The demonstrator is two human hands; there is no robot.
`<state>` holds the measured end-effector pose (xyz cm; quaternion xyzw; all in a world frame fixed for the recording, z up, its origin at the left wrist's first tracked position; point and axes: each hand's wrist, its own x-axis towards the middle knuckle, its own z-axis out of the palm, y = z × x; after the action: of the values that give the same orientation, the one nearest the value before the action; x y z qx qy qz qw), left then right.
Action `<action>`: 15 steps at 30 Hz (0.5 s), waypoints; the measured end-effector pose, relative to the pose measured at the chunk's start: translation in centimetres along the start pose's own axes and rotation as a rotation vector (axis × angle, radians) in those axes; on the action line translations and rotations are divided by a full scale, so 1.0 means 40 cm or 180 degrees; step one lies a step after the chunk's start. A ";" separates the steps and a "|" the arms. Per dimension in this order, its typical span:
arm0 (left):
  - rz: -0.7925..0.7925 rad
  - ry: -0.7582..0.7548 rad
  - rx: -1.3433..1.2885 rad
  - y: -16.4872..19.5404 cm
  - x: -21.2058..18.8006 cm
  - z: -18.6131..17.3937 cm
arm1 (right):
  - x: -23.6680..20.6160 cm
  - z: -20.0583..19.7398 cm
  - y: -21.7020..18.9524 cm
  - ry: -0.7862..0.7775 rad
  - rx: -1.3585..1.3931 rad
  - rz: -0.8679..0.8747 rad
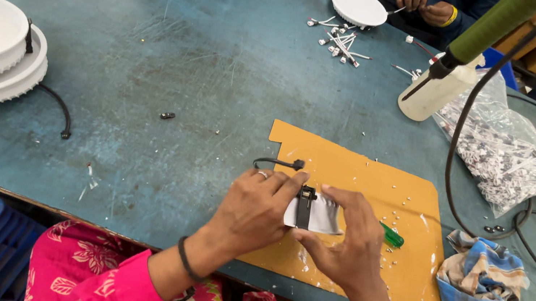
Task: The person assembles LED light fixtures by using a hot glue gun to attach components to the LED board inside a white plastic housing. They then use a screwdriver to secure the housing and attach a black wire to the fixture.
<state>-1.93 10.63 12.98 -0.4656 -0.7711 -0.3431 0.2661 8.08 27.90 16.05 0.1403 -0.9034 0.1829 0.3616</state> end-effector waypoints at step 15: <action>0.0325 0.0173 -0.0346 0.004 -0.021 0.019 | 0.097 0.051 0.127 -0.1186 0.2816 0.1908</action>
<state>-1.48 10.83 11.95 -0.5086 -0.7191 -0.3830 0.2784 2.18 31.09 16.27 0.0458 -0.7896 0.6109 0.0350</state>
